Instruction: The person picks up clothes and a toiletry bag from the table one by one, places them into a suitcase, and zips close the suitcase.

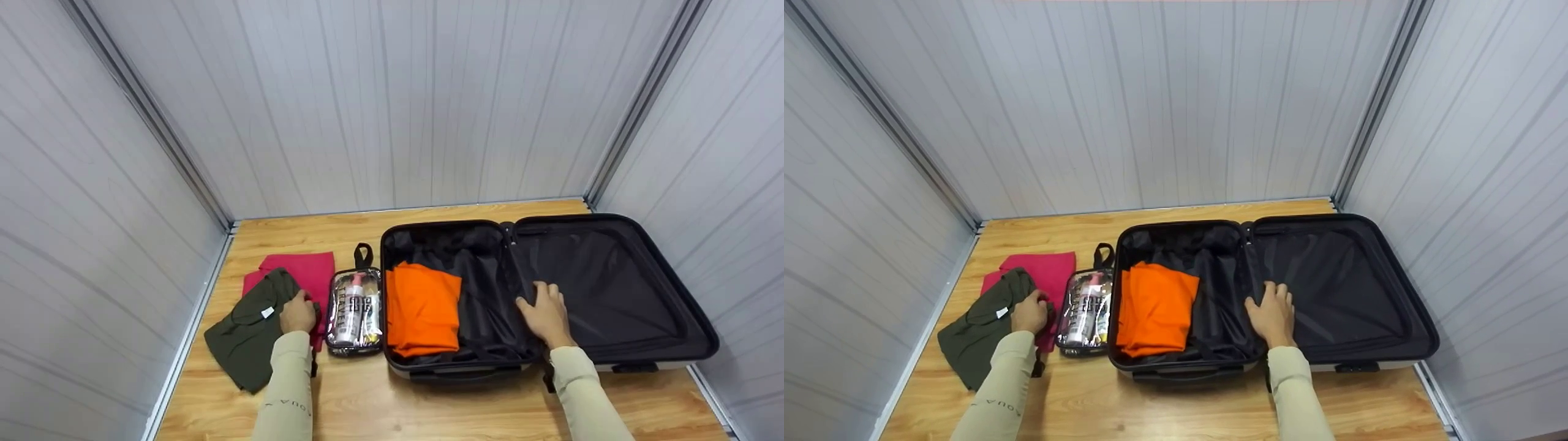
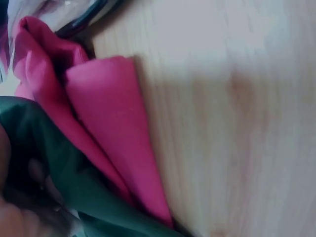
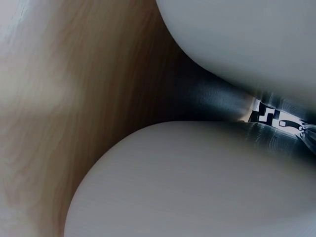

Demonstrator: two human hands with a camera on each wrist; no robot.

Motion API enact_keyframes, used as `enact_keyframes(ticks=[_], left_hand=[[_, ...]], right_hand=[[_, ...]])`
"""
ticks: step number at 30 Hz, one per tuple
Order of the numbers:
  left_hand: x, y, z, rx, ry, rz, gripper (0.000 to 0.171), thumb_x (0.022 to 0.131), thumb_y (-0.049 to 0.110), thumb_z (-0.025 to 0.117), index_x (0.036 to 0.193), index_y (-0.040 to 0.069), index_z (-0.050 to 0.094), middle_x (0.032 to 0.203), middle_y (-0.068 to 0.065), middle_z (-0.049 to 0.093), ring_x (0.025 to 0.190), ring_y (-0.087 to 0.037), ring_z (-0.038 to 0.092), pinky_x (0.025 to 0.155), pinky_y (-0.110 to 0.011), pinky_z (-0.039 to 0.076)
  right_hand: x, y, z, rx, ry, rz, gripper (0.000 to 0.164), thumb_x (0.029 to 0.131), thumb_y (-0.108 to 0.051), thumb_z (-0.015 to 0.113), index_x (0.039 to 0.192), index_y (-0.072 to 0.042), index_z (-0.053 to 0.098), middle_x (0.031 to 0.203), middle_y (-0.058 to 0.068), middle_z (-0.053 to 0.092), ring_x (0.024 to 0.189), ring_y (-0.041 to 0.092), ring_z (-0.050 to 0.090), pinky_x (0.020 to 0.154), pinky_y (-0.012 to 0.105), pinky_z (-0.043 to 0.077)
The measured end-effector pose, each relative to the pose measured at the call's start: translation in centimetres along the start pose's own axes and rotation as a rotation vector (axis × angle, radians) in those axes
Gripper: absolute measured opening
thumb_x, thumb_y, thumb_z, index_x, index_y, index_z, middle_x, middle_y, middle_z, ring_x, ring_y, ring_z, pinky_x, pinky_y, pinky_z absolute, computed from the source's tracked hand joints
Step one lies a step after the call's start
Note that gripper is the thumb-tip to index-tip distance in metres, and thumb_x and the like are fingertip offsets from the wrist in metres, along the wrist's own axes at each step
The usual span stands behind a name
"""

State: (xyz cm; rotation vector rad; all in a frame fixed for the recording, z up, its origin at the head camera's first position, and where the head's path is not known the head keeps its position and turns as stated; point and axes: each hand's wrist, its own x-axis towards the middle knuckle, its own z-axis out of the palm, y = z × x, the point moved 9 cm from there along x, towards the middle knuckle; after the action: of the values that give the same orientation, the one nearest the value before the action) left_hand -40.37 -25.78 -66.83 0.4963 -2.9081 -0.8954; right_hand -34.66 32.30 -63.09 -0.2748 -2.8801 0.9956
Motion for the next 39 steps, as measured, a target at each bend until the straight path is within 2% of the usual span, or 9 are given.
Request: enact_keyframes(ticks=[6,11,14,17,23,27,31,35,39], left_hand=[[0.0,-0.7,-0.5,-0.051,0.072,-0.007,0.033,0.099,0.019,0.041,0.112,-0.003,0.061,0.116,-0.035,0.067,0.111,-0.056,0.063,0.095,-0.064,0.049],[-0.2,-2.0,-1.1,-0.137,0.109,-0.089,0.029,0.099,0.034,0.055,0.090,0.007,0.055,0.093,-0.025,0.070,0.095,-0.049,0.067,0.085,-0.059,0.050],[-0.5,-2.6,-1.4,-0.177,0.123,-0.127,0.027,0.097,0.030,0.061,0.082,0.009,0.052,0.086,-0.020,0.066,0.092,-0.046,0.065,0.082,-0.056,0.049],[-0.8,-2.9,-1.7,-0.191,0.141,-0.139,0.021,0.095,0.020,0.058,0.079,0.009,0.049,0.084,-0.021,0.063,0.091,-0.047,0.064,0.080,-0.056,0.049],[-0.7,-2.8,-1.4,-0.187,0.138,-0.129,0.006,0.094,0.010,0.051,0.097,0.010,0.046,0.098,-0.028,0.065,0.099,-0.053,0.063,0.082,-0.060,0.048],[-0.4,-3.0,-0.9,-0.180,0.083,-0.136,0.028,0.096,0.008,0.046,0.122,0.013,0.054,0.124,-0.032,0.053,0.104,-0.055,0.059,0.087,-0.061,0.049],[-0.2,-3.1,-0.8,-0.181,0.041,-0.140,0.046,0.099,0.008,0.043,0.144,0.015,0.052,0.144,-0.033,0.030,0.097,-0.052,0.059,0.084,-0.058,0.052],[0.0,-2.8,-0.9,-0.167,0.023,-0.123,0.053,0.100,0.008,0.042,0.153,0.012,0.044,0.151,-0.037,0.020,0.094,-0.052,0.059,0.083,-0.057,0.052],[0.0,-2.8,-1.1,-0.166,0.024,-0.120,0.059,0.100,0.009,0.044,0.158,0.006,0.033,0.151,-0.037,0.021,0.100,-0.056,0.058,0.088,-0.060,0.051]], right_hand=[[0.2,0.1,0.0,0.002,-0.012,0.008,0.066,0.101,-0.033,0.058,0.152,0.003,0.037,0.143,0.030,0.038,0.132,0.049,0.037,0.110,0.062,0.034],[0.1,0.0,0.1,0.001,-0.018,0.002,0.066,0.100,-0.033,0.058,0.151,0.004,0.037,0.143,0.031,0.038,0.132,0.050,0.037,0.110,0.063,0.034],[0.1,-0.1,0.1,-0.004,-0.012,-0.005,0.066,0.100,-0.033,0.059,0.151,0.004,0.038,0.142,0.031,0.039,0.131,0.050,0.038,0.109,0.063,0.035],[0.1,-0.1,0.0,-0.003,-0.005,-0.008,0.066,0.100,-0.032,0.059,0.150,0.005,0.038,0.141,0.031,0.039,0.130,0.050,0.038,0.109,0.063,0.035],[0.0,-0.1,-0.1,-0.009,0.001,-0.005,0.065,0.099,-0.033,0.059,0.149,0.004,0.039,0.140,0.031,0.039,0.130,0.050,0.039,0.109,0.062,0.035],[-0.1,-0.2,-0.1,-0.006,0.007,-0.007,0.065,0.099,-0.033,0.060,0.149,0.004,0.040,0.140,0.031,0.040,0.130,0.051,0.039,0.108,0.062,0.035],[-0.1,-0.1,-0.1,-0.008,0.005,-0.005,0.065,0.099,-0.033,0.059,0.149,0.004,0.039,0.140,0.030,0.039,0.130,0.050,0.039,0.109,0.062,0.035],[-0.1,-0.1,-0.1,-0.011,0.003,-0.006,0.065,0.100,-0.032,0.059,0.150,0.004,0.038,0.141,0.031,0.038,0.131,0.050,0.038,0.110,0.062,0.034],[-0.2,-0.3,-0.2,-0.012,0.003,-0.010,0.065,0.100,-0.031,0.059,0.149,0.005,0.039,0.140,0.031,0.038,0.130,0.051,0.038,0.109,0.062,0.034]])
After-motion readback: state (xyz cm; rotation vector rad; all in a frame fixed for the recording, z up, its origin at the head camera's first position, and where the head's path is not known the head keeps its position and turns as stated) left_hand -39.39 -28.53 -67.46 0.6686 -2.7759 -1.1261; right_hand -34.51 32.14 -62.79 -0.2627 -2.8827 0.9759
